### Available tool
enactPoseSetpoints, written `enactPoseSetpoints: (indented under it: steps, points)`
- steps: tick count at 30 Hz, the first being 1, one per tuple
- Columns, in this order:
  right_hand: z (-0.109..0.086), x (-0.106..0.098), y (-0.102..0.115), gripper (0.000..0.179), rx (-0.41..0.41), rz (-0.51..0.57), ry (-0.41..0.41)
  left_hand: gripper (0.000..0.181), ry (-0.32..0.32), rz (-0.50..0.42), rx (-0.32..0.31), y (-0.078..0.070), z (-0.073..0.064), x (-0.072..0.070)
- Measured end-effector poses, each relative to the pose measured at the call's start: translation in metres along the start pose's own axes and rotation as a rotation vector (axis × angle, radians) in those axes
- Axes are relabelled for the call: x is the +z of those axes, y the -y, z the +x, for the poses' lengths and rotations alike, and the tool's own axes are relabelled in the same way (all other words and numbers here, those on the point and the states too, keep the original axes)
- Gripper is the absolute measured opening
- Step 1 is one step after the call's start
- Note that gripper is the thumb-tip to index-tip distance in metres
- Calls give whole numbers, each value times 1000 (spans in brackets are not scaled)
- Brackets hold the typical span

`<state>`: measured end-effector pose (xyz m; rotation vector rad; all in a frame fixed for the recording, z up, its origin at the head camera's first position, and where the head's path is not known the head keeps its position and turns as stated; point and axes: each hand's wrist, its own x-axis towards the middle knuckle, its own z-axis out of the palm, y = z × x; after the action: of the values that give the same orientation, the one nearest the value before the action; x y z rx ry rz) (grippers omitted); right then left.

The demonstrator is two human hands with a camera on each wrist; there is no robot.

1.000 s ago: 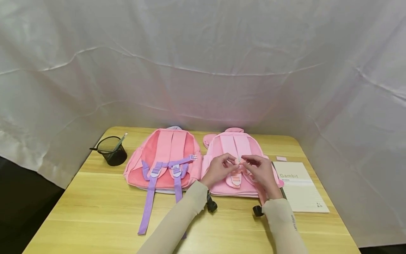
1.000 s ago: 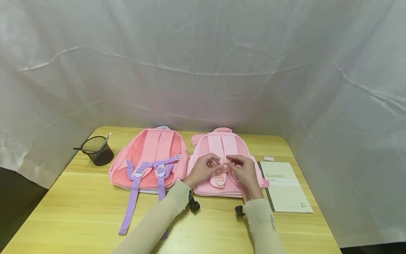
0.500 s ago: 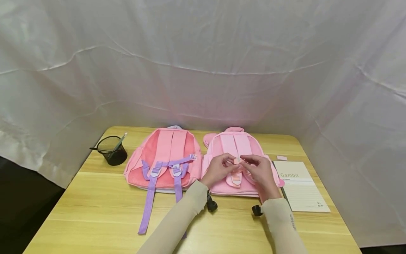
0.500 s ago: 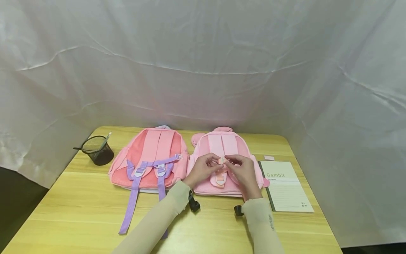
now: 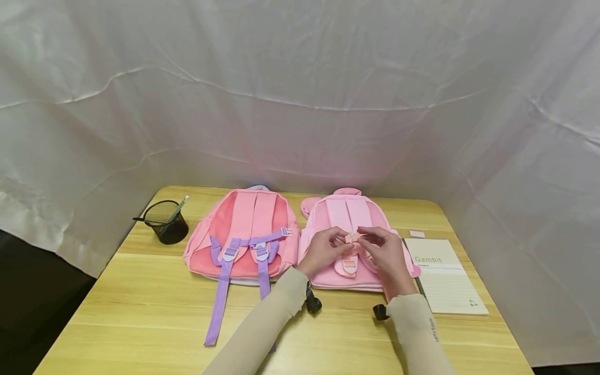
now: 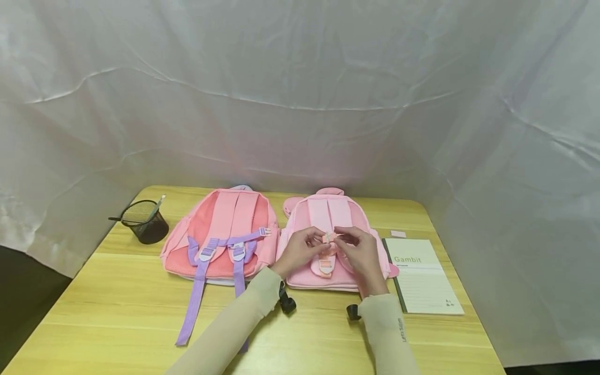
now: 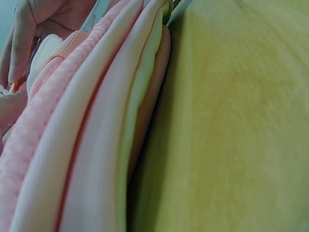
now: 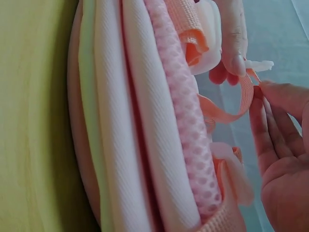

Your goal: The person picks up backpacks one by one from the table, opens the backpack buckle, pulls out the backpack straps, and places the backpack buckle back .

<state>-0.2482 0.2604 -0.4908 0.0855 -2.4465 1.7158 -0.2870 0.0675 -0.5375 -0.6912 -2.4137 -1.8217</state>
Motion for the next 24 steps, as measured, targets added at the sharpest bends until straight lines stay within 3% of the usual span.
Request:
enactPoseSetpoints:
  steps: [14, 19, 24]
  points:
    - [3, 7, -6, 28, 4, -29, 33, 19, -3, 12, 3, 1, 0, 0]
    - [3, 4, -6, 29, -45, -62, 80, 17, -7, 17, -4, 0, 0, 0]
    - [4, 1, -2, 33, -153, -157, 142, 16, -7, 38, 12, 1, 0, 0]
